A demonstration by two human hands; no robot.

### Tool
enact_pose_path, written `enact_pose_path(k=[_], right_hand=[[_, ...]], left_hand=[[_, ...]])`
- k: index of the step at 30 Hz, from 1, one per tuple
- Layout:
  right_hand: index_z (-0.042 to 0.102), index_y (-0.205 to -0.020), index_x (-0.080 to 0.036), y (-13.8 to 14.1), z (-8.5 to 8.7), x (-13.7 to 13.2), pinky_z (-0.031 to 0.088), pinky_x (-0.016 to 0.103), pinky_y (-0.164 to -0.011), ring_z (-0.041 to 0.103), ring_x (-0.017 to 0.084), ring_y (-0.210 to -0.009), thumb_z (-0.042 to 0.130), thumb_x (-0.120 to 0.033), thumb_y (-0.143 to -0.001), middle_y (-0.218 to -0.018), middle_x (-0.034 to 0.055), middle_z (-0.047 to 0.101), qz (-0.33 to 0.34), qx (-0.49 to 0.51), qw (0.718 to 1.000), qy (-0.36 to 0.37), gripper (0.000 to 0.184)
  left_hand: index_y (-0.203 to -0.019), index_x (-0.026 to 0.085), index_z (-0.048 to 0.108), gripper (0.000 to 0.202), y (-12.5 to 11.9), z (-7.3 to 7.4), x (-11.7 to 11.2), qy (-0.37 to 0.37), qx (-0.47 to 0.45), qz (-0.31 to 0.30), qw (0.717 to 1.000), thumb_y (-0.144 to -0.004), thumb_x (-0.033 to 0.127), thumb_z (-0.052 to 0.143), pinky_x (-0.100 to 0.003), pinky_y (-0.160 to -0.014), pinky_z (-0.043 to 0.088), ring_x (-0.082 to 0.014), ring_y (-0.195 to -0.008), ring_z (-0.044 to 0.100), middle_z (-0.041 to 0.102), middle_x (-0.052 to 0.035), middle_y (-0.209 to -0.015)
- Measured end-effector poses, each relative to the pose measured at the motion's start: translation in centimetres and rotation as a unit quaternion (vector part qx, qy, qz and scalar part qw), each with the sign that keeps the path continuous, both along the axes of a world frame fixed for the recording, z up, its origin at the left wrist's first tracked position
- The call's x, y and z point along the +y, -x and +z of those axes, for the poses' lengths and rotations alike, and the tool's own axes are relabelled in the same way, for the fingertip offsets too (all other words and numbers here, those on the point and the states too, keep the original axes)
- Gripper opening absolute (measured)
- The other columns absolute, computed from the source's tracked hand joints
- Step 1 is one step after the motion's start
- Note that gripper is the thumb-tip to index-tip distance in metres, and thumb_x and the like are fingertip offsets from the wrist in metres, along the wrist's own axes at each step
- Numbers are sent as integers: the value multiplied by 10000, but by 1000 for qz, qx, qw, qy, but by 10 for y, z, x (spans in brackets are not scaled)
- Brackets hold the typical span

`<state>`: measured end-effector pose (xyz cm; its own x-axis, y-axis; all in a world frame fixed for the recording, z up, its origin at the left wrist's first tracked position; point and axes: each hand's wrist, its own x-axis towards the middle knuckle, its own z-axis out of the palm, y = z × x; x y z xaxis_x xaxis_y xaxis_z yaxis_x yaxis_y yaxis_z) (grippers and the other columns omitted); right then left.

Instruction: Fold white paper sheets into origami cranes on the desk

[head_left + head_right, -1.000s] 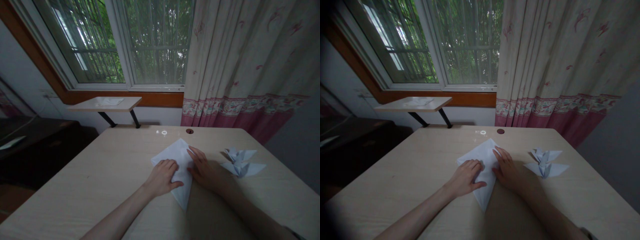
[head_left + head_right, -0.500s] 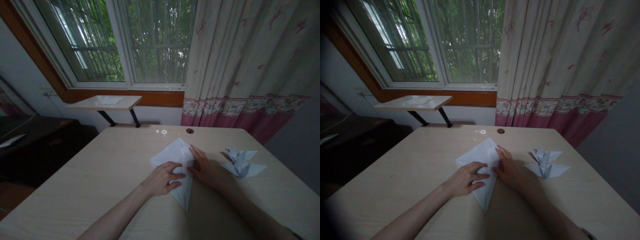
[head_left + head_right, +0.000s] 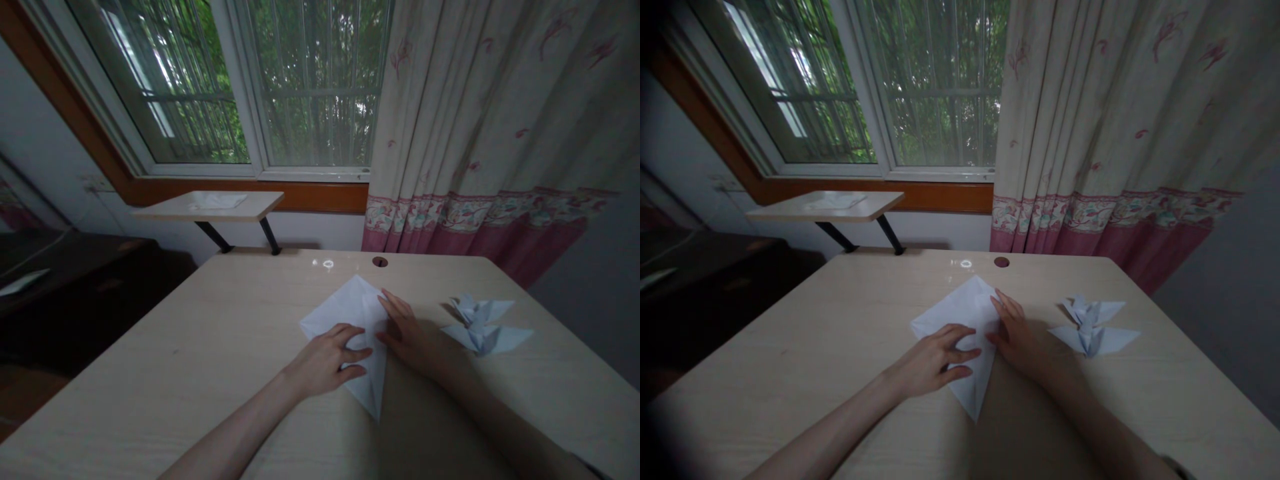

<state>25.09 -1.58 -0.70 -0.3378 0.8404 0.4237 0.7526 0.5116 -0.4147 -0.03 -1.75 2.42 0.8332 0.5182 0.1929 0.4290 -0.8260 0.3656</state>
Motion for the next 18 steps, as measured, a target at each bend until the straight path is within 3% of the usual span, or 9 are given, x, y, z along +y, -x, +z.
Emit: enact_pose_path(k=[8, 14, 18], right_hand=[[247, -1467, -285, 1, -2, 0, 383, 512, -1056, 291, 240, -1399, 498, -227, -880, -1530, 115, 303, -10, -6, 1000, -9, 642], [234, -1472, -272, 3, -6, 4, 375, 520, -1064, 323, 254, -1380, 463, -261, -914, -1492, 121, 359, -17, 1, 998, -53, 603], [384, -1378, -250, 4, 0, 0, 467, 480, -963, 470, 256, -1256, 437, -245, -920, -1346, 126, 505, -42, -6, 997, -57, 461]], left_hand=[[-1279, 294, 590, 365, -1, 0, -2, -15, 6, 7, 1000, -955, 437, 503, -411, -1044, 418, -259, -1262, 445, 486, -54, -1391], [-1284, 274, 589, 372, -2, -5, -1, -43, 17, 49, 998, -951, 422, 516, -410, -1052, 413, -267, -1277, 447, 495, -82, -1382], [-1275, 280, 595, 370, -1, -6, 2, -49, 18, 59, 997, -951, 437, 509, -418, -1047, 417, -264, -1273, 459, 492, -86, -1390]])
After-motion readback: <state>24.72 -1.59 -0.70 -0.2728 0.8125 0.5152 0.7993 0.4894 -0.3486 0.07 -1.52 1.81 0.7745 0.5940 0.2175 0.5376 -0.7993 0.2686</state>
